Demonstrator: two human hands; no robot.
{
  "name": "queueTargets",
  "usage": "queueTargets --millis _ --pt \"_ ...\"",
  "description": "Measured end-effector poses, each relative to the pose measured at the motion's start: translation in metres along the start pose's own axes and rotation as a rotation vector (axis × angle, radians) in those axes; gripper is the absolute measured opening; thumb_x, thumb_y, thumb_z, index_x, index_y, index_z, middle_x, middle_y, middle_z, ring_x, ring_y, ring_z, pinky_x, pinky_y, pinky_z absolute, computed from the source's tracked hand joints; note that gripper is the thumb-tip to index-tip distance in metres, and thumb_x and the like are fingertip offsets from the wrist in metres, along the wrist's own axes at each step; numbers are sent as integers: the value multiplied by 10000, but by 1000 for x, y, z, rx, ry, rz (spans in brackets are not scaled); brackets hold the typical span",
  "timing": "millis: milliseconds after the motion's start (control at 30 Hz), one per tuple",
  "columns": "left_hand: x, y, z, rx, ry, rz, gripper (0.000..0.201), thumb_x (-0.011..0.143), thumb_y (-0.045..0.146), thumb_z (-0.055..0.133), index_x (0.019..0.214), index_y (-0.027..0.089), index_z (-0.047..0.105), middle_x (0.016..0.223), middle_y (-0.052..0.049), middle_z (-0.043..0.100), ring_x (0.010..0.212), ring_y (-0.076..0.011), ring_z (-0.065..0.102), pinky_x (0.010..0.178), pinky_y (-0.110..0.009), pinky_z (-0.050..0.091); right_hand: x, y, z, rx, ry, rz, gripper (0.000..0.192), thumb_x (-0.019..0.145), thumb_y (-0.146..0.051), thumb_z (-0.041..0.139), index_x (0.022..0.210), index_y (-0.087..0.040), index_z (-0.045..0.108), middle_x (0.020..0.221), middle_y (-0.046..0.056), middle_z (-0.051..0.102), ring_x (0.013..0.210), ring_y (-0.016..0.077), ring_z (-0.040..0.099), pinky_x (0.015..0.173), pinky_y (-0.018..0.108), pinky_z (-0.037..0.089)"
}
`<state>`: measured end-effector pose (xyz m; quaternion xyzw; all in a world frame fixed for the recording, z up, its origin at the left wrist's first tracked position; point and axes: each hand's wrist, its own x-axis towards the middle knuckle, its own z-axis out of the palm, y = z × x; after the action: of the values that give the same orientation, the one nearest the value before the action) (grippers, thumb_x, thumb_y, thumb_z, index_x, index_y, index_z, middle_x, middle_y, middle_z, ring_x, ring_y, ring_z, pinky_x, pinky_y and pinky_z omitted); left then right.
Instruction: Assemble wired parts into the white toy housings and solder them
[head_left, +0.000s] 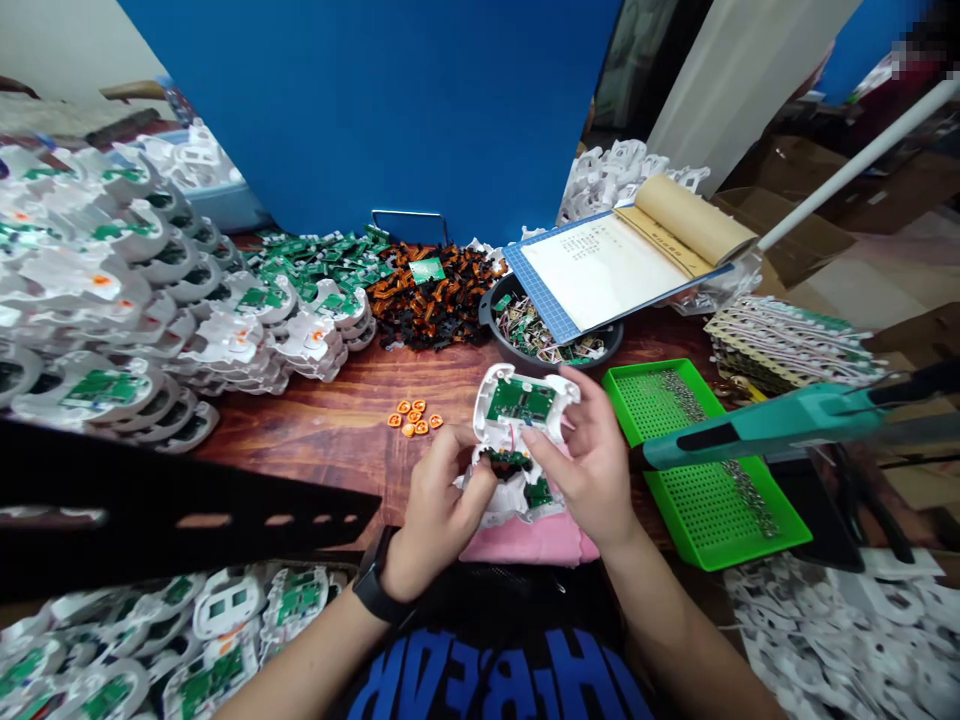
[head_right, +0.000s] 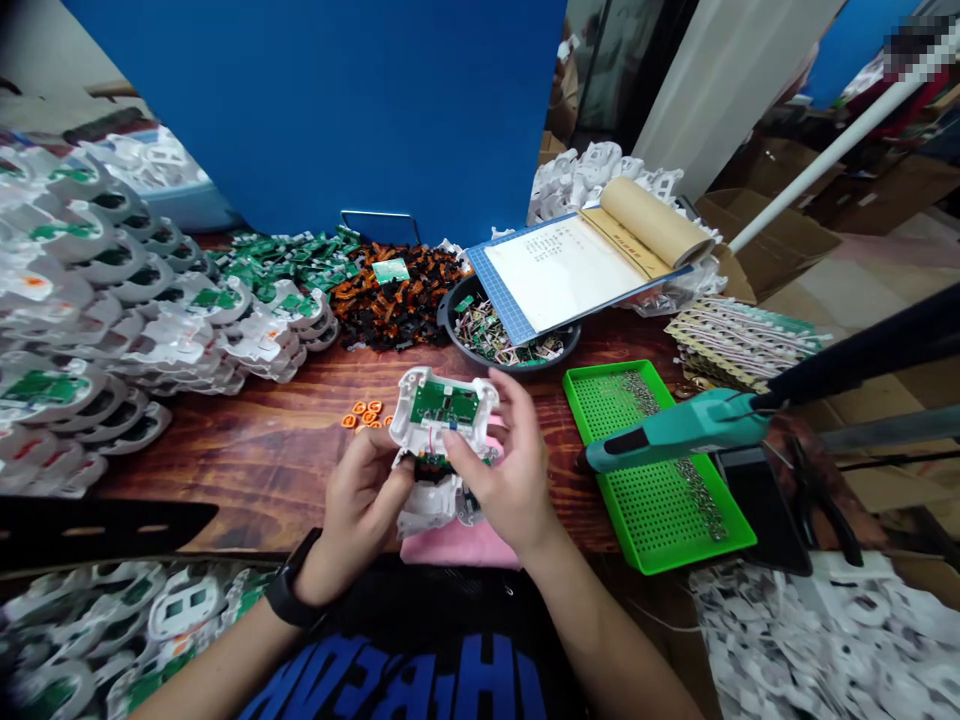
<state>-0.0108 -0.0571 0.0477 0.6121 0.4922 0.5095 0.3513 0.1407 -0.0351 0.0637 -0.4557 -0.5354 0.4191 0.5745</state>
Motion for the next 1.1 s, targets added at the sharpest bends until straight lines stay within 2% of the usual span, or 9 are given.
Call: queueTargets --millis 100,200,367,600,767,867,933,1000,1100 --pt "0 4 -3 -24 -40 10 98 842 160 513 921 213 539 785 5 628 671 -126 612 618 -226 485 -1 -1 1 122 -74 123 466 792 -275 684 1226 -232 519 1161 65 664 1032 192 656 902 342 551" --pt "4 10 -6 -72 -81 -67 136 826 201 580 961 208 564 863 -28 662 762 -163 655 677 -258 525 -1 -3 0 110 -41 138 491 760 -264 721 1216 -227 545 1147 64 680 1001 201 674 867 335 571" --pt "14 16 -8 -164 -50 -130 340 824 271 638 1154 243 559 1041 -56 671 869 -185 673 735 -281 554 -5 -4 -3 55 -27 118 507 744 -251 740 1219 -237 564 1132 53 688 971 192 684 850 318 577" --pt "16 22 -4 -65 -27 -128 253 794 273 671 1036 240 604 897 -14 676 700 -143 644 580 -224 509 -9 -2 -5 25 -34 69 492 763 -257 718 1228 -243 561 1161 56 675 984 199 680 851 325 579" --pt "19 21 -2 16 -31 -133 205 803 285 660 985 221 592 848 -7 672 692 -142 641 599 -227 515 -10 8 0 -41 20 39 435 760 -275 711 1171 -232 573 1104 58 690 931 199 691 818 326 586" --pt "17 17 -2 18 -48 -120 218 839 299 628 1039 227 580 919 -21 687 763 -155 663 671 -251 539 -9 8 3 -7 26 83 420 747 -275 720 1136 -221 573 1058 63 701 889 199 697 779 322 591" --pt "13 14 -3 52 -57 -86 343 870 316 594 1198 243 526 1101 -61 670 901 -184 670 775 -299 547 -4 6 2 64 49 134 403 729 -266 733 1095 -213 573 1007 61 710 859 202 700 750 327 594" --pt "6 12 -3 172 -103 -31 600 859 365 612 1392 255 359 1347 -122 543 1109 -245 608 918 -392 509 3 5 -3 131 134 153 370 720 -257 737 1049 -205 576 980 55 711 851 198 697 764 337 589" --pt "-3 11 -2 446 -299 28 1039 671 484 775 1486 220 188 1494 -200 350 1299 -380 429 1027 -555 396 14 6 -15 166 338 98 338 718 -249 742 1011 -198 583 1011 49 698 886 184 684 843 361 562"
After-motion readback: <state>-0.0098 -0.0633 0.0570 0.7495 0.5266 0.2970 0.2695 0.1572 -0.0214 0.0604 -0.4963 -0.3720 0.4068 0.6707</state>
